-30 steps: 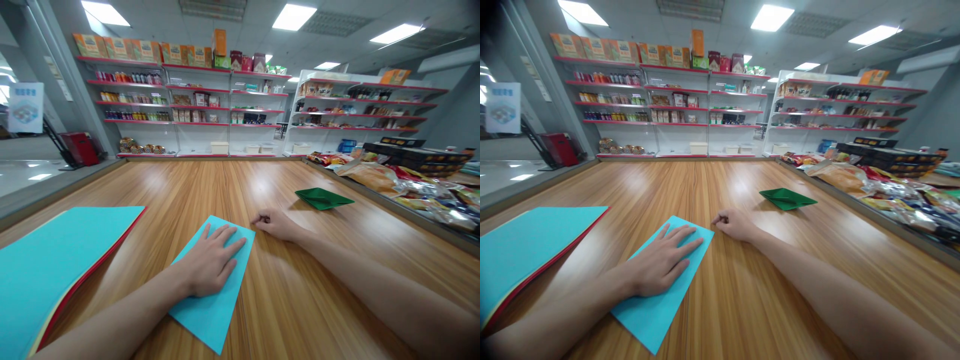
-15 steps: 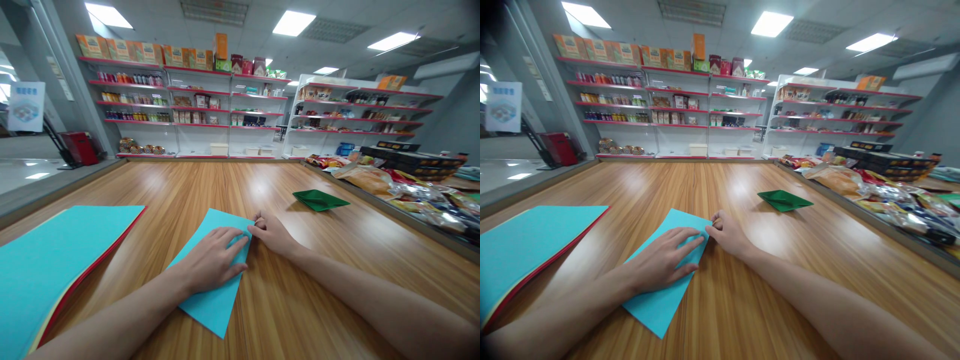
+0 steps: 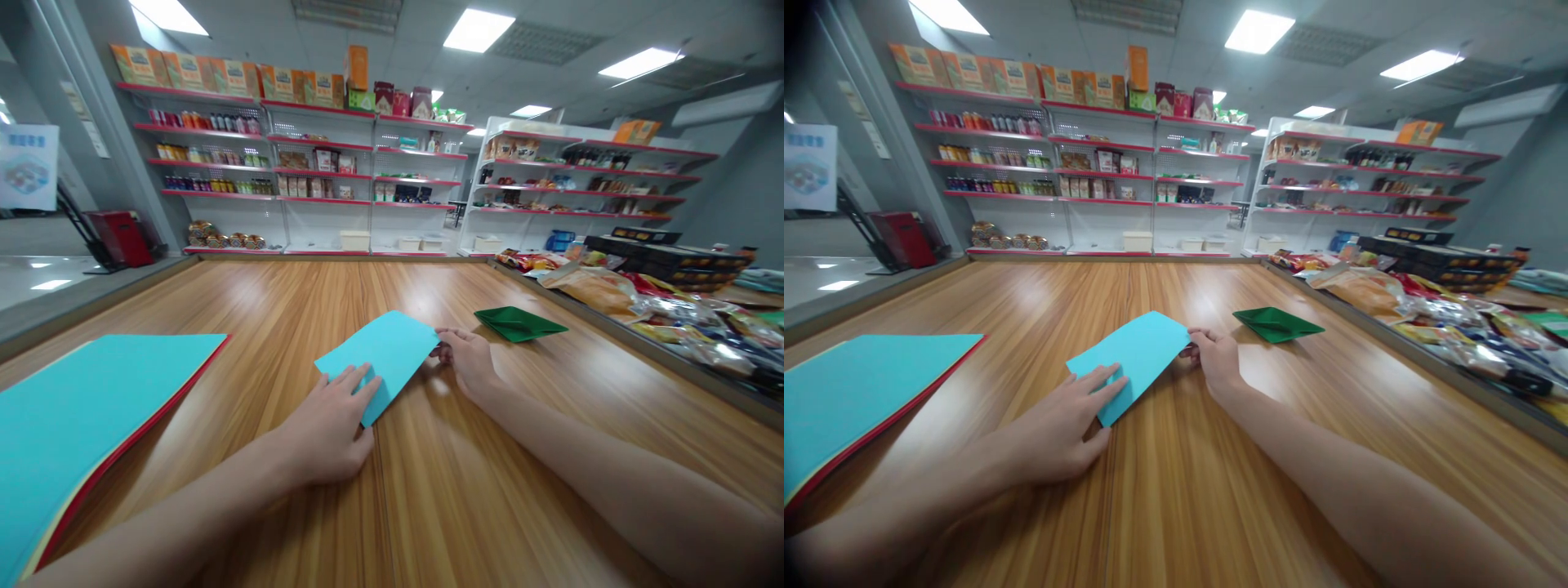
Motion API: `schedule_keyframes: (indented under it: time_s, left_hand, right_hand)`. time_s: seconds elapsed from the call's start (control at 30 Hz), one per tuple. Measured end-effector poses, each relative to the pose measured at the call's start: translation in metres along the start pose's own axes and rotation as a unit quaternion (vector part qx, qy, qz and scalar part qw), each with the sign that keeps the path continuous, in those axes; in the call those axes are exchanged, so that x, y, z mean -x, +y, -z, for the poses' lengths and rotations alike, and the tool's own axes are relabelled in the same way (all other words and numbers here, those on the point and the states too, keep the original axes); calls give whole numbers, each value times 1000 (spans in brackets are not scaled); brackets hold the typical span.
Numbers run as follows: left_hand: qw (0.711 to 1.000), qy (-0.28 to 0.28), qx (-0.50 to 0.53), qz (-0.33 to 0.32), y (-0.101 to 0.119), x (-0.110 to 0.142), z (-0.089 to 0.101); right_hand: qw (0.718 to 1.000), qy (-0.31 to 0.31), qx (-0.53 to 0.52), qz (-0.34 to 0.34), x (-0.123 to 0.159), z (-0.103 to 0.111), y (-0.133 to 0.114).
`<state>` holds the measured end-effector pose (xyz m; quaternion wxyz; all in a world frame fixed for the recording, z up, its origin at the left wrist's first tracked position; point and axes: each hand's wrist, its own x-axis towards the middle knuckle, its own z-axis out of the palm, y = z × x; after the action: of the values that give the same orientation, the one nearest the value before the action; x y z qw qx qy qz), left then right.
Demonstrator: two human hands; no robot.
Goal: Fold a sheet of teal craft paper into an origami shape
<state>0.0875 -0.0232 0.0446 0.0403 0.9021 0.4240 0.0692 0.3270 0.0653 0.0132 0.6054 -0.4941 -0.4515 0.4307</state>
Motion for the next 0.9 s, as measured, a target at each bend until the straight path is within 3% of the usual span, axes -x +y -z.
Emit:
schedule_keyframes:
  time_s: [0.17, 0.33, 0.43, 0.5, 0.6, 0.67, 0.73, 0.8, 0.87, 0.9]
  left_hand:
    - [996, 91, -10, -23, -20, -7, -17]
    - [986, 158, -6, -57, -41, -11, -21]
    - [967, 251, -4, -38, -54, -8, -21]
    - [936, 350, 8, -23, -61, -5, -19]
    - [854, 517, 46, 30, -64, -1, -10]
    - [815, 570, 80, 72, -62, -1, -1]
    - [787, 592, 125, 119, -60, -3, 7]
    - [764, 589, 215, 156, -61, -7, 9]
    - [748, 533, 352, 180, -67, -12, 4]
    - [749, 472, 428, 181, -71, -14, -1]
  right_hand:
    - [999, 25, -28, -4, -6, 6, 1]
    - [999, 26, -34, 8, -5, 6, 1]
    - [999, 7, -26, 20, -3, 3, 2]
    - [998, -18, -9, 53, -1, 1, 3]
    - [983, -75, 64, 153, 4, -3, 4]
    - [967, -111, 109, 201, 10, -4, 5]
    - [957, -144, 125, 218, 19, -6, 5]
    - [958, -169, 128, 194, 26, -8, 4]
    - [963, -179, 134, 152, 30, -10, 3]
    - [965, -183, 133, 131, 30, -11, 3]
